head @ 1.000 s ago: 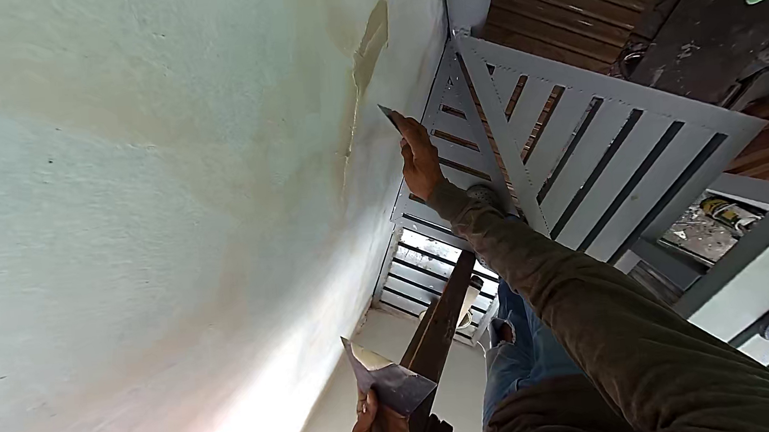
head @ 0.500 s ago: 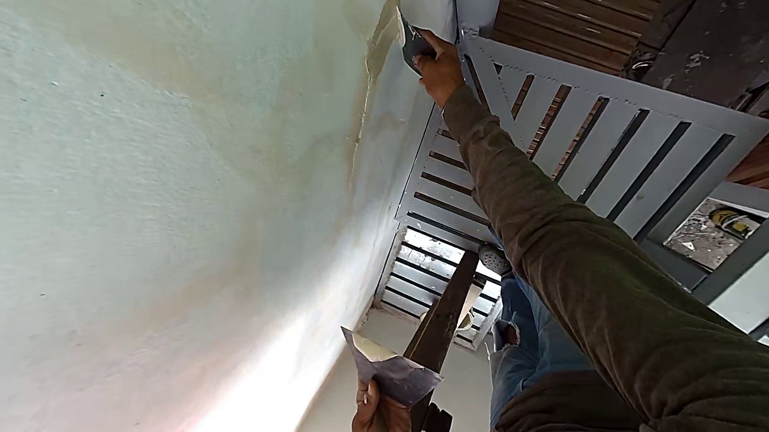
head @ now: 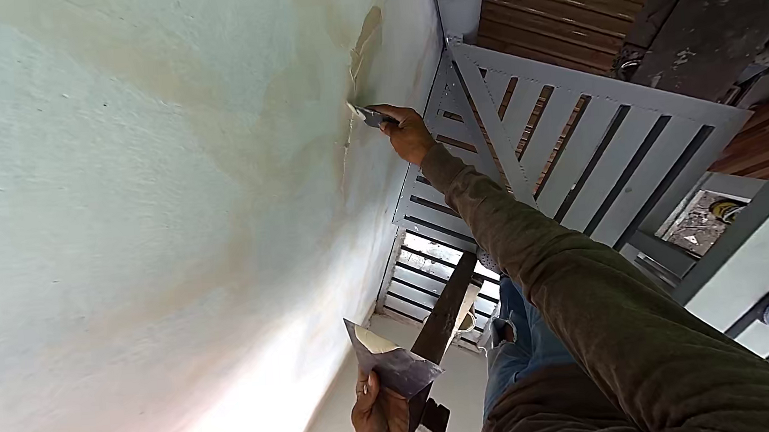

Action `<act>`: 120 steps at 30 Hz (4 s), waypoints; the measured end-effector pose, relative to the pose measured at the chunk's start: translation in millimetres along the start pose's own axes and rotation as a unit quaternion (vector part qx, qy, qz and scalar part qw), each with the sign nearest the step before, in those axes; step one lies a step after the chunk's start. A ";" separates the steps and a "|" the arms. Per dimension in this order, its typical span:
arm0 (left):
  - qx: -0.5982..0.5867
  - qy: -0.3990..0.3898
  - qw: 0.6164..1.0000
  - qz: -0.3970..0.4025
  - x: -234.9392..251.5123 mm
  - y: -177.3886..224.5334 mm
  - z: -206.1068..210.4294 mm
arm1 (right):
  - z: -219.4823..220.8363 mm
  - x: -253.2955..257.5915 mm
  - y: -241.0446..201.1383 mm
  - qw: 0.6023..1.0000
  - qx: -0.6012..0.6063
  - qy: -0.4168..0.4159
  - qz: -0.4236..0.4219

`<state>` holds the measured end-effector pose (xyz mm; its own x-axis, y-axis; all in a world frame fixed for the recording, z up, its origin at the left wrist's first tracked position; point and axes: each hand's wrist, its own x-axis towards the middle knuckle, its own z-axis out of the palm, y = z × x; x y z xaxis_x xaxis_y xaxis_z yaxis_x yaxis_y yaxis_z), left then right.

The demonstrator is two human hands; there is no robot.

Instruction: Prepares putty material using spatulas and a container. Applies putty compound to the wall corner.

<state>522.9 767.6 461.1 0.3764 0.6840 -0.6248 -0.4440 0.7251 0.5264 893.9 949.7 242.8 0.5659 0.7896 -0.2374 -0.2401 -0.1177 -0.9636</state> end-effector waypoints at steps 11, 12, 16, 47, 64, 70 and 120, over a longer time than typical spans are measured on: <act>0.003 -0.010 1.000 0.025 -1.5 0.7 3.0 | 1.8 1.9 56.2 0.883 -0.318 0.113 -0.328; 0.014 -0.004 1.000 0.023 -0.9 0.8 2.8 | -2.9 12.4 58.0 0.870 -0.325 0.113 -0.354; 0.046 0.034 0.998 0.024 0.5 -1.2 6.7 | -12.3 38.9 57.3 0.838 -0.341 0.080 -0.417; 0.024 0.039 0.999 0.017 -0.3 1.9 11.7 | -8.3 -17.1 73.5 0.932 -0.303 -0.034 -0.197; 0.015 -0.016 1.000 0.002 1.4 -1.5 9.6 | -24.8 58.0 2.5 0.991 -0.074 0.096 -0.058; 0.011 -0.020 1.000 0.003 1.3 -3.7 11.9 | 9.5 14.1 15.7 0.989 -0.054 0.086 -0.110; 0.039 -0.023 0.999 -0.012 3.4 -6.4 9.0 | -9.2 27.0 -6.2 0.971 -0.090 0.052 -0.216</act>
<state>534.3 766.0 460.8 0.4239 0.6680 -0.6117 -0.3711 0.7441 0.5555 918.0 966.2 241.3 0.6615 0.7250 0.1915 0.1734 0.1005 -0.9797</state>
